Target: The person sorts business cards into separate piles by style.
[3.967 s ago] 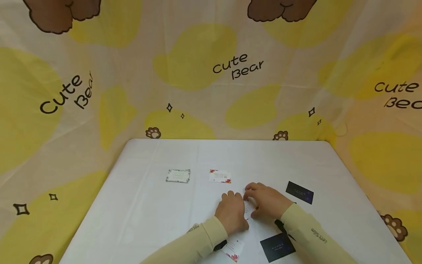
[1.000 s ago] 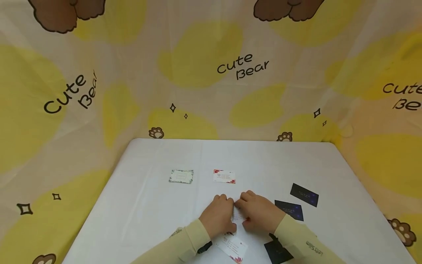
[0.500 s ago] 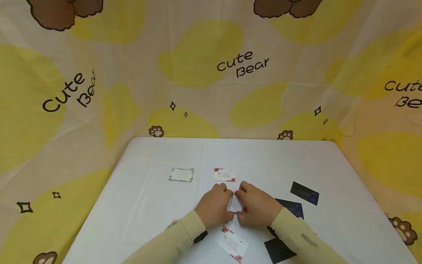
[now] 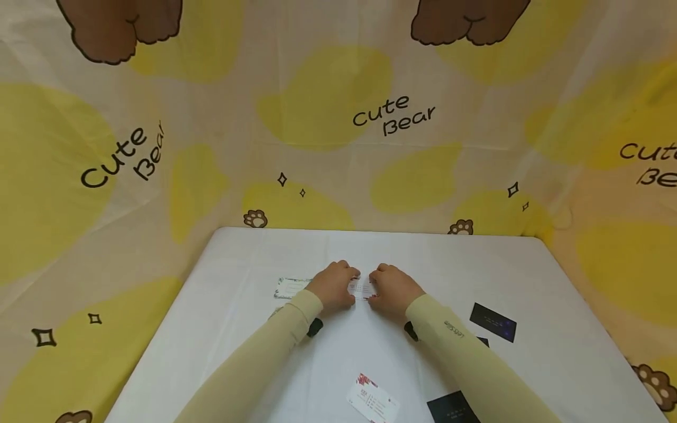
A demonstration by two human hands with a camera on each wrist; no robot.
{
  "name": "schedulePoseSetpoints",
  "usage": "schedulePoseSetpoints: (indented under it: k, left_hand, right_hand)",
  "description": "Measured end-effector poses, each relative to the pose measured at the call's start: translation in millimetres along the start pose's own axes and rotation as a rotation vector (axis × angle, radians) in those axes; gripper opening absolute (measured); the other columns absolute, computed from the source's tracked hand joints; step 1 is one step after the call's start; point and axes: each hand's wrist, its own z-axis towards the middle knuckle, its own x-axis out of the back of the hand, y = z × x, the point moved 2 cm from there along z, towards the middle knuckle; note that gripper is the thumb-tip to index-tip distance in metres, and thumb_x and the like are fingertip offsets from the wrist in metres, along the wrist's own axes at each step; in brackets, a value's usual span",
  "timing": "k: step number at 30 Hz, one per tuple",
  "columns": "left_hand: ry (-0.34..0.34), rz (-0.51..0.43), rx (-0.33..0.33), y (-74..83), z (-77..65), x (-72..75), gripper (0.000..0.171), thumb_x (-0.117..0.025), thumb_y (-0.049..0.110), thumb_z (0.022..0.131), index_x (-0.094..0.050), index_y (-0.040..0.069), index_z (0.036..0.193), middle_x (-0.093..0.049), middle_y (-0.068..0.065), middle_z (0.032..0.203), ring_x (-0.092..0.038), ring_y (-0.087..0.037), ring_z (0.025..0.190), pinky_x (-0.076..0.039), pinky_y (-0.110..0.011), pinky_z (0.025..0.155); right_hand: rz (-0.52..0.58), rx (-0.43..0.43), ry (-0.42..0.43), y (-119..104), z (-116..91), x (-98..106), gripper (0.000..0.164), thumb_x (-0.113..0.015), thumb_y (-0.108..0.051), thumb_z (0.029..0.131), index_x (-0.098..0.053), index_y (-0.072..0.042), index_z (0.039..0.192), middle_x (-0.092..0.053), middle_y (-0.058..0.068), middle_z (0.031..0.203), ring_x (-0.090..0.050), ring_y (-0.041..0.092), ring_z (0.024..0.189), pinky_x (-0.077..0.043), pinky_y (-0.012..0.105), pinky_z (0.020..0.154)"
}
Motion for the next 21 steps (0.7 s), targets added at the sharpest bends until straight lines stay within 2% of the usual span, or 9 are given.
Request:
schedulePoseSetpoints:
  k: [4,10,17,19,21]
  left_hand:
    - [-0.012,-0.027,-0.018,-3.7,4.4,0.3,0.065,-0.084,0.021,0.086,-0.066,0.013,0.147,-0.068,-0.008,0.135,-0.063,-0.024,0.12,-0.056,-0.04,0.106]
    - [-0.032,-0.082,-0.022,3.5,1.4,4.2,0.057,-0.084,0.016,0.086,-0.071,0.01,0.141,-0.068,-0.009,0.124,-0.06,-0.022,0.107,-0.056,-0.038,0.099]
    - [-0.052,-0.037,-0.007,3.2,0.5,-2.1,0.056,-0.087,0.023,0.086,-0.072,0.012,0.14,-0.065,-0.008,0.126,-0.058,-0.022,0.11,-0.056,-0.039,0.099]
    - [-0.037,0.01,-0.023,6.3,-4.5,-5.2,0.058,-0.086,0.026,0.087,-0.071,0.013,0.141,-0.064,-0.008,0.129,-0.057,-0.023,0.113,-0.057,-0.039,0.099]
    - [-0.012,0.065,-0.065,14.7,-17.4,-6.8,0.06,-0.085,0.031,0.088,-0.069,0.013,0.143,-0.064,-0.008,0.134,-0.059,-0.023,0.117,-0.058,-0.038,0.1]
  right_hand:
    - [0.017,0.002,0.012,2.5,1.1,0.3,0.054,-0.09,-0.028,0.088,-0.073,0.0,0.131,-0.072,0.011,0.124,-0.068,0.026,0.111,-0.058,0.042,0.103]
    - [0.093,0.037,-0.005,0.6,0.2,2.9,0.042,-0.088,-0.014,0.087,-0.076,0.001,0.124,-0.072,0.012,0.124,-0.068,0.03,0.114,-0.057,0.044,0.104]
    - [0.089,0.044,-0.005,-0.8,-3.5,-2.6,0.036,-0.086,-0.013,0.089,-0.078,0.0,0.122,-0.072,0.011,0.122,-0.068,0.03,0.112,-0.057,0.045,0.102]
    - [0.062,0.029,0.009,-1.3,-10.4,-6.7,0.033,-0.086,-0.016,0.089,-0.078,-0.003,0.119,-0.071,0.008,0.122,-0.067,0.026,0.109,-0.058,0.042,0.099]
    - [0.035,0.015,0.02,-7.3,-26.1,-7.8,0.036,-0.087,-0.022,0.09,-0.077,-0.004,0.119,-0.071,0.009,0.124,-0.067,0.026,0.111,-0.058,0.042,0.1]
